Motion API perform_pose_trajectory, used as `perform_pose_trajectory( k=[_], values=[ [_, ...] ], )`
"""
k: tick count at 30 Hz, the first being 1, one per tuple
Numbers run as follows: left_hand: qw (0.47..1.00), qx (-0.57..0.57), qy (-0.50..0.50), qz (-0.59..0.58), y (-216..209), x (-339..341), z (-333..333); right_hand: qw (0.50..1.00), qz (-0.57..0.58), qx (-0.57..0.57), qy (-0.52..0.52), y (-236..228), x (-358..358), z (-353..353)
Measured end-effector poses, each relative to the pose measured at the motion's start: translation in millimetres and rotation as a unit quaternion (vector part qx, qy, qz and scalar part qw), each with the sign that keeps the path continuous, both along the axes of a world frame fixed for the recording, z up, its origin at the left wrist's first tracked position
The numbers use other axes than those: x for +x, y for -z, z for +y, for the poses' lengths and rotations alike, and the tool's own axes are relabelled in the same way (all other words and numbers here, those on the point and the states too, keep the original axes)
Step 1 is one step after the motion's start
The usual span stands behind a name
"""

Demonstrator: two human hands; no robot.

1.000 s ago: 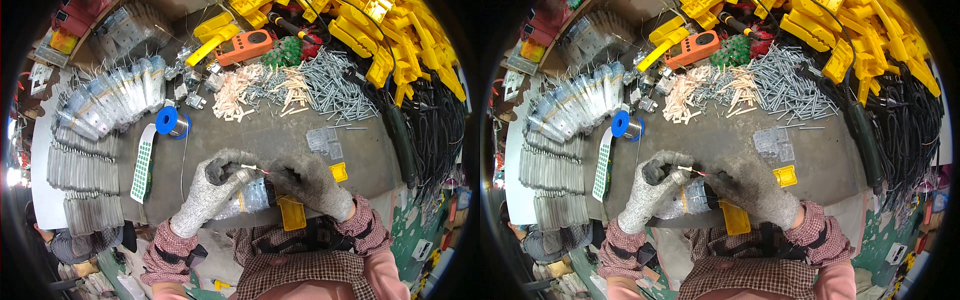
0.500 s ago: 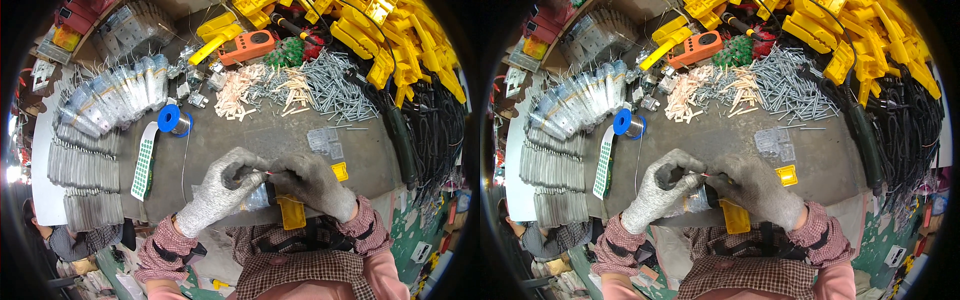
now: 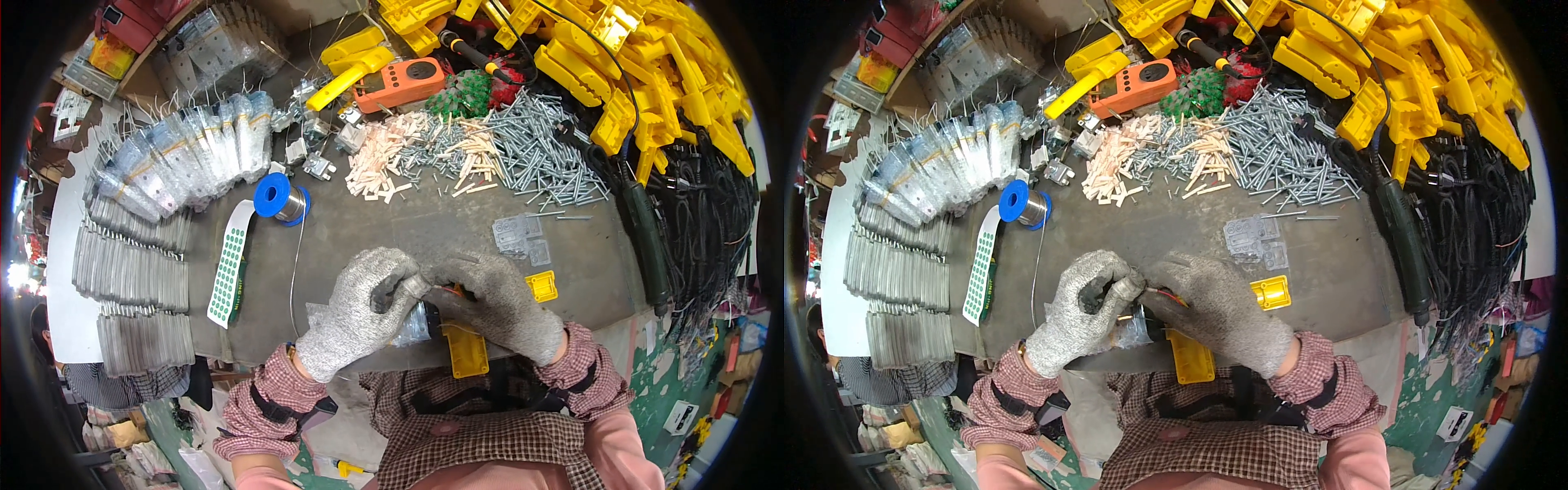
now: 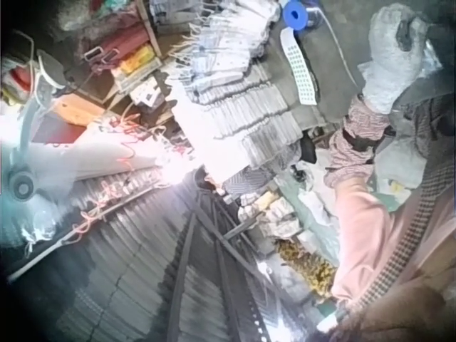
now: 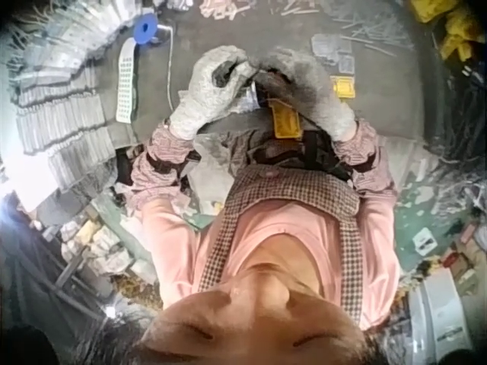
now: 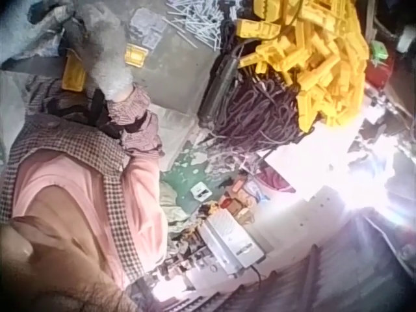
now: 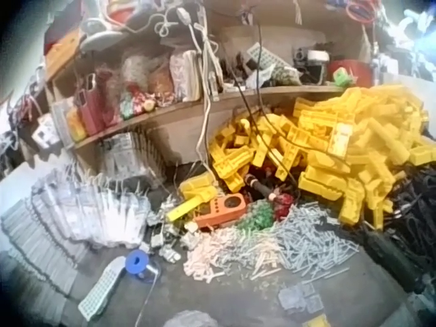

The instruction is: Assembling electronic and mechanical components into yellow plastic housings at a workshop bench.

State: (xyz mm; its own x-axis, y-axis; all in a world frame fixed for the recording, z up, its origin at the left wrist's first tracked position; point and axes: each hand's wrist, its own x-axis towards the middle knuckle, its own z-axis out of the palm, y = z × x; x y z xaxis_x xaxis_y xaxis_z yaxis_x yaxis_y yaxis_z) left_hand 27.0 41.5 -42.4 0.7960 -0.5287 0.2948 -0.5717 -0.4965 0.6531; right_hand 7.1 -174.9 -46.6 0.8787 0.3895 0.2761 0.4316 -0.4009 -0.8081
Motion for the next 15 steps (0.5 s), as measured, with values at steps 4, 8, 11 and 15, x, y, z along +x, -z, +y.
perform_pose_trajectory(
  k=[4,8,11,15],
  values=[
    [0.910,-0.123,-0.129,0.375,-18,7,-4,0.996,-0.074,-0.045,-0.031,-4,3,-8],
    [1.000,-0.005,0.016,-0.011,-2,6,-11,0.999,0.038,-0.001,-0.013,-4,-1,-5],
    [1.000,-0.015,0.015,-0.010,9,9,-10,0.999,0.036,0.003,-0.022,-5,1,-6],
    [0.986,-0.094,-0.049,0.127,22,8,-8,0.998,0.024,-0.064,-0.003,-13,-6,-26]
  ],
)
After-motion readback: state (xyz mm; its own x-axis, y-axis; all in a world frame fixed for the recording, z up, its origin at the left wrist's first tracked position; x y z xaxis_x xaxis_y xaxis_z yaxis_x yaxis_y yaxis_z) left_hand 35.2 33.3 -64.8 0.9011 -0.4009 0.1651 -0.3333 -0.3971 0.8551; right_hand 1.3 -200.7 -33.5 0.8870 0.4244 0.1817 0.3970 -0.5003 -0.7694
